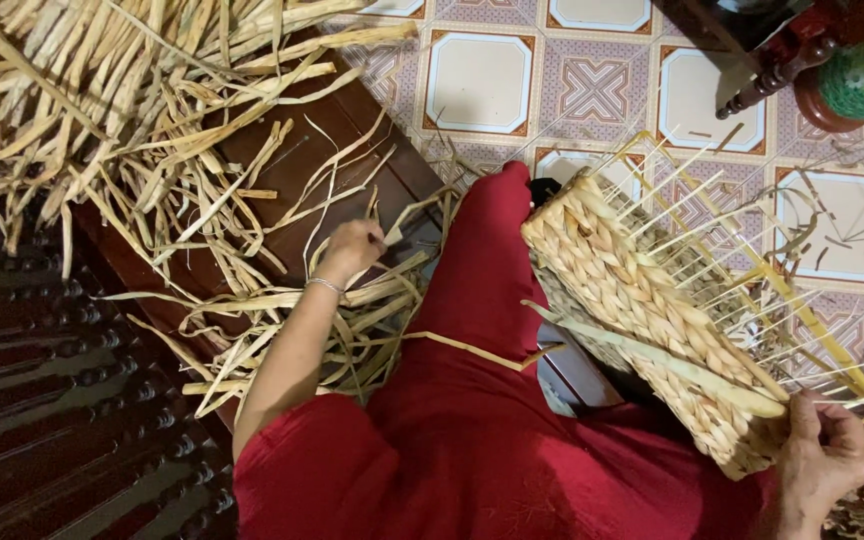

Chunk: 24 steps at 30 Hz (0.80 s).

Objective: The person weaves dried plant fibers around a wire frame by hand to form a basket, occasionally using shears to trim excess material. They finish the basket by wrapping additional fibers around the top edge and securing them into the weave.

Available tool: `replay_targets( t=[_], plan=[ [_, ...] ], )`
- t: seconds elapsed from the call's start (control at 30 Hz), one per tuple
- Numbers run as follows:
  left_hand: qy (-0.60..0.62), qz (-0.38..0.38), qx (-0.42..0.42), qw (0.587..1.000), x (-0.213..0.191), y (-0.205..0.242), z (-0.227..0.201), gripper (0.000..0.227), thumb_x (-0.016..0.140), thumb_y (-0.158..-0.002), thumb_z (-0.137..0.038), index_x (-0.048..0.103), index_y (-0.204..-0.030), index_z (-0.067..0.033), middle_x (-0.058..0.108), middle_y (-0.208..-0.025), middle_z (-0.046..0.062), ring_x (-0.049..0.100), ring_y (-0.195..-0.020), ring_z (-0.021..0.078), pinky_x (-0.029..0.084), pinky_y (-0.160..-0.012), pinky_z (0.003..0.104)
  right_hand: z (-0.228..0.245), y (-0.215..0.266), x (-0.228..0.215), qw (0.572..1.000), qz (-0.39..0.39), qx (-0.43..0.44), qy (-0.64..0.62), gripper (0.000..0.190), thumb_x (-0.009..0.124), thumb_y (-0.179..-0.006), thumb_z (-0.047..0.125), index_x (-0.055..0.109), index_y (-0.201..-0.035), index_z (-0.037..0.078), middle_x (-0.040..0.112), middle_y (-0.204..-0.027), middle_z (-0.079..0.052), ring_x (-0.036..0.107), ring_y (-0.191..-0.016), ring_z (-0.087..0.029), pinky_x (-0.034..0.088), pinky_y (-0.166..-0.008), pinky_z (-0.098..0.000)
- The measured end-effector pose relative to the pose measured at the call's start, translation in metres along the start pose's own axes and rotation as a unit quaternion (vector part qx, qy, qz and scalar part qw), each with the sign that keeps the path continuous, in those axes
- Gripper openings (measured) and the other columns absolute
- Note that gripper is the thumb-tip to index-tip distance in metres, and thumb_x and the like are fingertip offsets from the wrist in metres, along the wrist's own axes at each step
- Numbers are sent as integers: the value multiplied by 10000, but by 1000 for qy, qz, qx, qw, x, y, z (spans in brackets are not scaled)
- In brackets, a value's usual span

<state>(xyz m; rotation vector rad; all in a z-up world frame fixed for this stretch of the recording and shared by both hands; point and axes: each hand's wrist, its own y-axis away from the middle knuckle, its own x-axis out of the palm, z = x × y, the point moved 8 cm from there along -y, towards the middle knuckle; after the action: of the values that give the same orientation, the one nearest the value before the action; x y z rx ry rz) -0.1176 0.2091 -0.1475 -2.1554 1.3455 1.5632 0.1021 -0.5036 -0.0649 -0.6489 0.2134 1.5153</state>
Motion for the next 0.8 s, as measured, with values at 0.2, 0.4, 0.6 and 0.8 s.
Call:
replay_targets(
  t=[0.2, 0.4, 0.6, 0.8],
  plan=[
    [320, 22, 3, 947, -49, 7, -16, 117, 719, -911, -82, 670, -998, -22, 757, -986, 109, 703, -932, 187, 596, -856, 323, -9, 3, 1, 1000, -7, 19, 2, 81, 679, -1127, -65, 647, -1057, -91, 708, -958, -132, 671, -839, -109, 533, -739, -207],
    [405, 77, 32, 911, -96, 28, -76, 224, 537, -1001, -65, 592, -1218, -68, 724, -996, 98, 704, -919, 167, 584, -852, 316, 0, 5, 5, 1000, -19, -17, 10, 23, 660, -1079, -79, 660, -1084, -101, 723, -1022, -152, 683, -900, -123, 558, -814, -215],
    [247, 11, -40, 968, -103, 29, -68, 234, 611, -1027, -188, 669, -1227, -80, 591, -1058, 178, 560, -933, 249, 545, -928, 452, 5, 6, 6, 1000, -18, -10, 12, 13, 677, -1108, -105, 668, -1101, -97, 724, -1031, -164, 687, -916, -127, 558, -820, -222],
    [-327, -398, 185, 837, -131, 72, -103, 438, 658, -604, -136, 690, -1039, -105, 673, -1150, 128, 623, -1071, 279, 439, -1032, 518, -22, 3, 2, 998, 2, -29, -49, 19, 647, -1091, -89, 651, -1098, -106, 716, -1045, -151, 661, -911, -117, 532, -831, -203]
  ],
)
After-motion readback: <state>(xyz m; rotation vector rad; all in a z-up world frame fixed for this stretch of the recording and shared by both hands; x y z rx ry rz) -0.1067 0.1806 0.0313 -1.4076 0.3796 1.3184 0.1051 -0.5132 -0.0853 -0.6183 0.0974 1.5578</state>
